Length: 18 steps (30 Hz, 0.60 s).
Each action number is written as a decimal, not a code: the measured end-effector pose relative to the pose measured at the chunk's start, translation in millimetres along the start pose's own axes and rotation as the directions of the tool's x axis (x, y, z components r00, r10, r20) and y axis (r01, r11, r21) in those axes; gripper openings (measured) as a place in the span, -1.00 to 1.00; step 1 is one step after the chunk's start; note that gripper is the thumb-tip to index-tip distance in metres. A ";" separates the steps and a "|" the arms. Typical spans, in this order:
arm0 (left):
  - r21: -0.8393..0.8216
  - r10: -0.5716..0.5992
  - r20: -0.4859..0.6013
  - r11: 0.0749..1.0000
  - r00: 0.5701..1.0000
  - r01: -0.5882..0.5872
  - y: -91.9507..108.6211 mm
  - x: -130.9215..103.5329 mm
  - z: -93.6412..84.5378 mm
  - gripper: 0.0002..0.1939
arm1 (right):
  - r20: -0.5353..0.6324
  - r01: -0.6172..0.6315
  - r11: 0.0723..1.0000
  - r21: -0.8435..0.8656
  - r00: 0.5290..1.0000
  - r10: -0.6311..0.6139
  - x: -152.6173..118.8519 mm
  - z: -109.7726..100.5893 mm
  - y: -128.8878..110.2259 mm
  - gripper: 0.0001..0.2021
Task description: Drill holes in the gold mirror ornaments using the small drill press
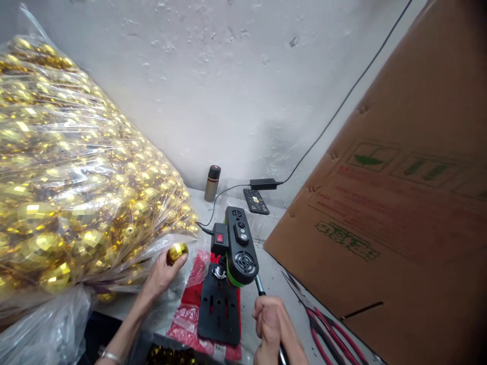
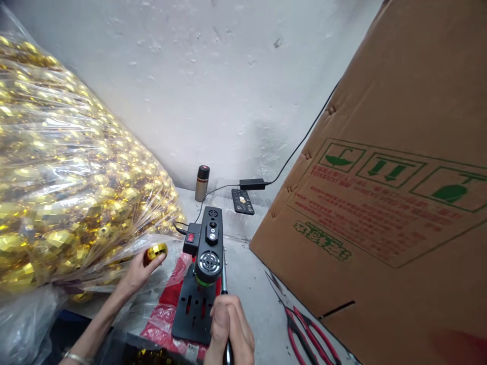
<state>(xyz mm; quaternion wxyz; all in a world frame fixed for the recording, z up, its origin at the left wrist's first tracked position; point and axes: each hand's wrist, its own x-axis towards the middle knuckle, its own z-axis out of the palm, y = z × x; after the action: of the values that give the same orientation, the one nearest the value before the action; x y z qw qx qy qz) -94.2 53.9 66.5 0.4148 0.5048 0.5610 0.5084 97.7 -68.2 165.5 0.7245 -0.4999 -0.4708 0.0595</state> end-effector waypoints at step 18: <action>0.172 0.078 0.244 0.978 0.967 -0.122 -27.0 -84.9 74.7 -0.45 | 0.176 0.256 0.967 0.022 0.951 -0.255 10.5 -15.2 16.3 -0.67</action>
<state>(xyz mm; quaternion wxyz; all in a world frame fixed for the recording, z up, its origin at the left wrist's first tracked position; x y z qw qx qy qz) -12.5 -17.9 25.3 0.4033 0.6256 0.5266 0.4107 121.0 -64.5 158.4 0.6809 -0.4280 -0.5942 0.0093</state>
